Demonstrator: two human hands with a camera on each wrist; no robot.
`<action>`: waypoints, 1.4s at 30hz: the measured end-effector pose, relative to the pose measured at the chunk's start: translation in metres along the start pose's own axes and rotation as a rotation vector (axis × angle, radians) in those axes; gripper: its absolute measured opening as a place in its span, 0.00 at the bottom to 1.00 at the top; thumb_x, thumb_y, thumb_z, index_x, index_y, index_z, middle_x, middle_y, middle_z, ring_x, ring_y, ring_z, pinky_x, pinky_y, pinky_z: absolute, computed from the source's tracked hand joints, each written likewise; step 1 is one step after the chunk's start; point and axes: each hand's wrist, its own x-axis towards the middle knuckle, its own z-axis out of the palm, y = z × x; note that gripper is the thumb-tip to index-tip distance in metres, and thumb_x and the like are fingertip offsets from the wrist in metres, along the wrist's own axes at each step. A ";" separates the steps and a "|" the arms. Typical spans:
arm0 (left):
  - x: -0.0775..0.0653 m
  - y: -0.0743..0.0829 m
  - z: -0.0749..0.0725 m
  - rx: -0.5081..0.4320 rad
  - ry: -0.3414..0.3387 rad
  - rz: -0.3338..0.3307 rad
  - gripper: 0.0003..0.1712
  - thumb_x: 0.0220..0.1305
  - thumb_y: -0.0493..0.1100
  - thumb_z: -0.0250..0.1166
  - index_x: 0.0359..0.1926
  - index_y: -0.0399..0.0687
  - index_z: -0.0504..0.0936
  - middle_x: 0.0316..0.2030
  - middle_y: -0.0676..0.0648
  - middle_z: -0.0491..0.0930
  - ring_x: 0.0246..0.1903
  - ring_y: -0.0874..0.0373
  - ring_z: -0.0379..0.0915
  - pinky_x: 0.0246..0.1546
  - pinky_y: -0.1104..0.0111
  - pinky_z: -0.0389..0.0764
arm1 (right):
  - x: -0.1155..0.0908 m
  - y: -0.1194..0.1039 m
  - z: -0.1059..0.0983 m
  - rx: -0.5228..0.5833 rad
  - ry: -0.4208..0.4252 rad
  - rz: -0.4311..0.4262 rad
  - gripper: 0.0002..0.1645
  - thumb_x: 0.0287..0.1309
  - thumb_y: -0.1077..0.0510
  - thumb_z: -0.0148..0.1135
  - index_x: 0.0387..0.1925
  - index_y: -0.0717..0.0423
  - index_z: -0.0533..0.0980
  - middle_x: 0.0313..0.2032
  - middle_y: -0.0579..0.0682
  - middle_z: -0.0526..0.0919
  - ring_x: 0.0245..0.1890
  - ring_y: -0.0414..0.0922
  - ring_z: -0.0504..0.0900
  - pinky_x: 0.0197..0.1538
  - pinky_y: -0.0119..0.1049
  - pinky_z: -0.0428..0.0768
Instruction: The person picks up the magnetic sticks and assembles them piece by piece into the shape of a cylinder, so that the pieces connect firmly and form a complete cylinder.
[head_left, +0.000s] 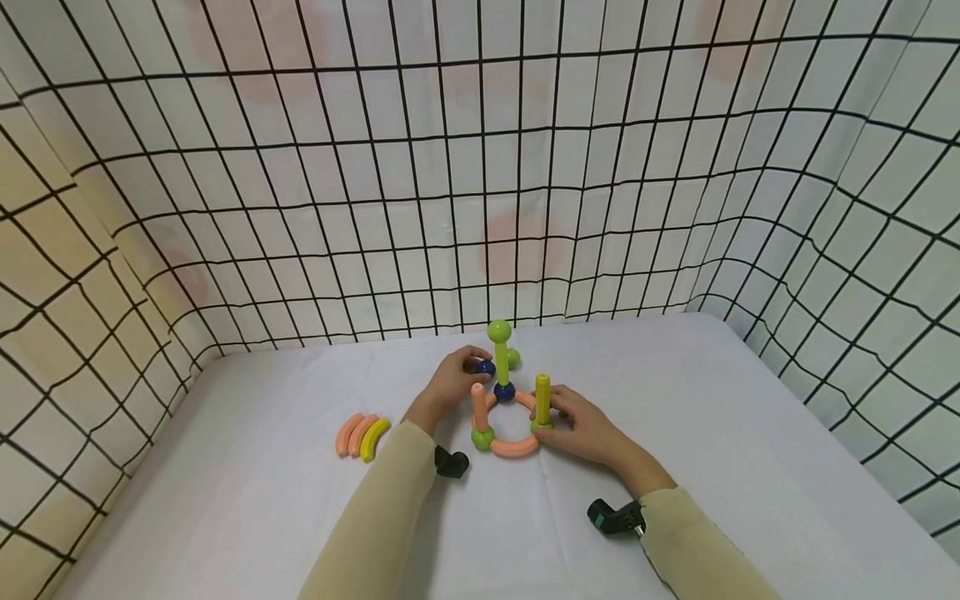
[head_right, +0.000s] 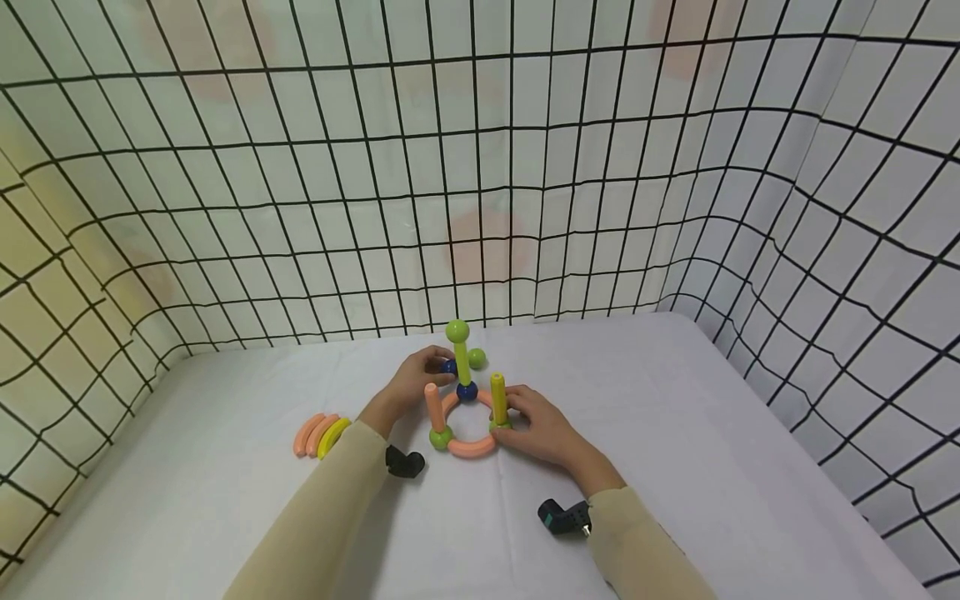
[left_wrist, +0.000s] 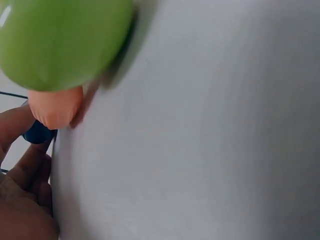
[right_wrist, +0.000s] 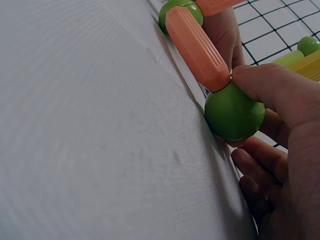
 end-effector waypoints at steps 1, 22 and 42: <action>-0.001 0.000 0.000 0.004 0.003 0.003 0.18 0.66 0.40 0.67 0.57 0.53 0.79 0.57 0.42 0.79 0.58 0.48 0.74 0.64 0.52 0.73 | 0.000 0.000 0.000 0.004 -0.002 0.003 0.21 0.60 0.44 0.68 0.54 0.41 0.79 0.64 0.46 0.75 0.66 0.54 0.73 0.66 0.59 0.71; -0.041 -0.006 -0.011 -0.040 0.045 -0.002 0.19 0.67 0.46 0.66 0.59 0.55 0.79 0.54 0.43 0.82 0.54 0.50 0.76 0.56 0.56 0.76 | -0.001 0.002 0.002 -0.013 0.009 -0.010 0.18 0.59 0.44 0.69 0.51 0.38 0.79 0.64 0.48 0.75 0.68 0.54 0.71 0.68 0.62 0.69; -0.093 0.018 -0.016 -0.398 0.210 0.003 0.22 0.67 0.46 0.67 0.60 0.52 0.76 0.51 0.46 0.81 0.46 0.59 0.80 0.47 0.68 0.82 | -0.001 0.001 0.000 -0.014 0.012 -0.021 0.12 0.59 0.46 0.68 0.45 0.37 0.80 0.63 0.47 0.75 0.67 0.55 0.72 0.67 0.62 0.69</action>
